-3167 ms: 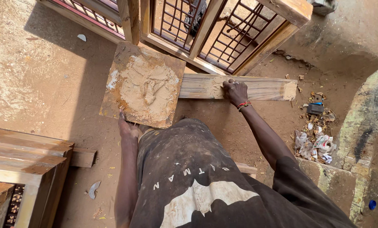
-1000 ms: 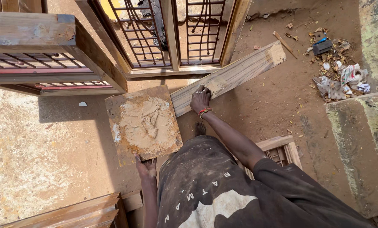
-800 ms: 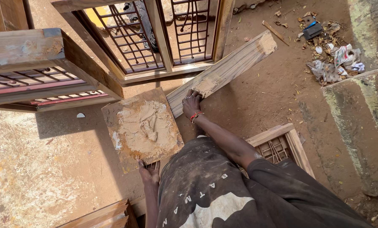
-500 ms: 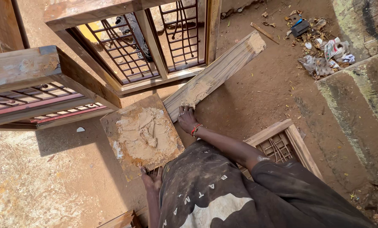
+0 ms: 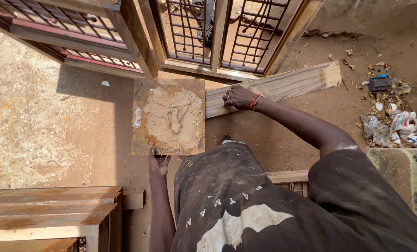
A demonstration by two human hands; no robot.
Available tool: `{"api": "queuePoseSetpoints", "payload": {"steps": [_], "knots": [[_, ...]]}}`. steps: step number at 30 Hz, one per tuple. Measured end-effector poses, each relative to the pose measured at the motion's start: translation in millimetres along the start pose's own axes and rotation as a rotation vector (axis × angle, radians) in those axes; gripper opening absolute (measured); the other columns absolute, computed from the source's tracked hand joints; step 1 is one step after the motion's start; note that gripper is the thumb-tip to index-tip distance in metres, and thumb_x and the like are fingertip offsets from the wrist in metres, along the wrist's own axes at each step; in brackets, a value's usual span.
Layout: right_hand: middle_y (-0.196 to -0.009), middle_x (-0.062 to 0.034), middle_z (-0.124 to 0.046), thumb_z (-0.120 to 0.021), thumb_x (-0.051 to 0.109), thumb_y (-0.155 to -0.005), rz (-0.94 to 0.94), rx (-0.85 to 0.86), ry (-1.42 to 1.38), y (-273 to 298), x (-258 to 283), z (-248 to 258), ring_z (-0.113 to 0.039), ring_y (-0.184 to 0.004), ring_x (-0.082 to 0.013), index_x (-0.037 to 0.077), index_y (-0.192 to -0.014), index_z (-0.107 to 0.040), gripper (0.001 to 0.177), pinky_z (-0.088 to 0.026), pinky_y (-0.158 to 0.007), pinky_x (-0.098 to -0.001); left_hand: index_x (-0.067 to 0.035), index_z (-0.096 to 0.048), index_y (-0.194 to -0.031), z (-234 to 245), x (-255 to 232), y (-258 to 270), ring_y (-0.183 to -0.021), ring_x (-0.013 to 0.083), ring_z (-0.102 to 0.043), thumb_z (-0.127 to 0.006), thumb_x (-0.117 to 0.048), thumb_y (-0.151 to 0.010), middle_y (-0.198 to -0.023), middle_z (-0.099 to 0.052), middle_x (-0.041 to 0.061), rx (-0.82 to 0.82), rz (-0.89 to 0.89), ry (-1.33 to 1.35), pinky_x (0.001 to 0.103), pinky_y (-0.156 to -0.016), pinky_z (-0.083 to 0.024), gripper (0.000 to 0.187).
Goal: The person mixes a beige paste on a wooden board using a small tool while sitting on the floor. They then stand up and apply the paste to the joints and gaps of a wooden window frame using their fingers and the tool.
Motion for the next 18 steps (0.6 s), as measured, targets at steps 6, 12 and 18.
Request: {"api": "queuePoseSetpoints", "payload": {"steps": [6, 12, 18], "knots": [[-0.104, 0.0054, -0.07, -0.052, 0.014, -0.089, 0.306, -0.078, -0.091, 53.2, -3.2, 1.3, -0.061, -0.115, -0.0165, 0.028, -0.102, -0.075, 0.03, -0.029, -0.118, -0.0487, -0.007, -0.049, -0.145, -15.6, -14.9, -12.8, -0.136, 0.0323, -0.056, -0.059, -0.035, -0.099, -0.146, -0.058, 0.015, 0.029, -0.203, 0.28, 0.053, -0.115, -0.044, 0.056], [-0.121, 0.0066, -0.065, -0.048, 0.015, -0.098, 0.364, 0.158, 0.129, 75.4, -28.6, -31.4, -0.053, -0.132, -0.0134, 0.027, -0.119, -0.068, 0.032, -0.015, -0.128, -0.0506, -0.003, -0.049, -0.146, -45.7, -20.0, -2.5, -0.135, 0.0316, -0.058, -0.037, -0.032, -0.106, -0.147, -0.058, 0.017, 0.223, -0.469, 0.497, 0.05, -0.117, -0.047, 0.051], [-0.144, 0.0041, -0.057, -0.056, 0.007, -0.088, 0.459, -0.056, 0.047, 110.0, -43.2, -7.6, -0.043, -0.143, -0.0179, 0.027, -0.133, -0.063, 0.051, -0.013, -0.127, -0.0542, -0.001, -0.049, -0.146, -48.8, -14.1, 10.7, -0.135, 0.0327, -0.059, -0.035, -0.03, -0.108, -0.146, -0.06, 0.018, 0.207, -0.592, 0.549, 0.051, -0.119, -0.047, 0.05]]}}
Point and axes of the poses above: each hand's wrist, its own y-axis away from the middle knuckle, its own z-axis out of the back of the hand, x = y × z, the point moved 10 cm from there along -y, towards the middle knuckle
